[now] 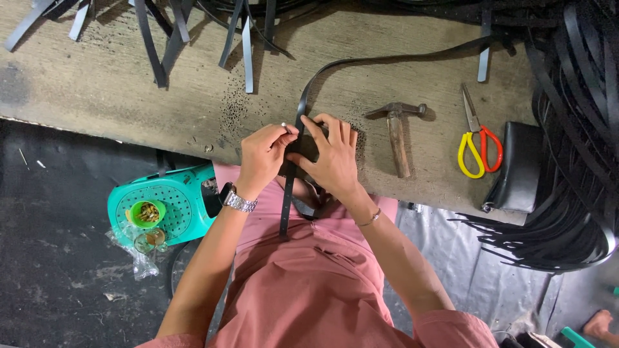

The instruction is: The person hammers nails into a black leather strip on a wooden workbench. They repeatedly position nails and strike them with a hammer, then move the strip aside to continue.

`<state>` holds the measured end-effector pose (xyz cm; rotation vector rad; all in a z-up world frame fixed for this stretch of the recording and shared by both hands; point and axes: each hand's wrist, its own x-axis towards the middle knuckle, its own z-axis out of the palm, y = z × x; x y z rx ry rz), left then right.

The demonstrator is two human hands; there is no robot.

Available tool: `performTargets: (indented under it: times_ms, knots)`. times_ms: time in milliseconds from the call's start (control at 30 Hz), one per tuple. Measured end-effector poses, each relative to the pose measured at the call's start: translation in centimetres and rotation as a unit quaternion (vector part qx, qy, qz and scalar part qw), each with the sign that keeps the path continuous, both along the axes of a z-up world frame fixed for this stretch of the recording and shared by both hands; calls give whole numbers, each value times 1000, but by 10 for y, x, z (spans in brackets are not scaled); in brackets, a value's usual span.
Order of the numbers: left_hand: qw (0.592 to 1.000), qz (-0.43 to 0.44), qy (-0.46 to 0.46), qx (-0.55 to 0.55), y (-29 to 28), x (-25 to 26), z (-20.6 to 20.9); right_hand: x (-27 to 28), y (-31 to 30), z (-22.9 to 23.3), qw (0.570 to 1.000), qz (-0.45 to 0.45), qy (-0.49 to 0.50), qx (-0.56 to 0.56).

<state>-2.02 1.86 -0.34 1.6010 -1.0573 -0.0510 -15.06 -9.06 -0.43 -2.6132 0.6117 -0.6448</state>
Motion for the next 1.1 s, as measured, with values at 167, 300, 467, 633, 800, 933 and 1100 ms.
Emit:
performTargets:
  times_ms: [167, 300, 467, 633, 800, 933, 1100]
  knots:
    - [999, -11, -30, -3, 0, -1, -4, 0, 0, 1, 1000, -1, 8, -4]
    - [998, -8, -57, -8, -3, -3, -8, 1, 1, 4, 1000, -6, 5, 0]
    - [997, -22, -71, 12, 1, 1, -14, -7, -9, -4, 997, -12, -73, 34]
    - [997, -35, -69, -9, 1, -1, 3, -64, -42, 41, 967, -238, 15, -88]
    - [994, -59, -95, -12, 1, 1, 9, -108, -54, 47, 931, -272, 235, -67]
    - [994, -58, -93, -16, 3, 0, -3, -101, -49, 43, 934, -295, 199, 32]
    - [995, -81, -61, -17, 4, 4, -19, -79, -17, 101, 977, -115, -39, 177]
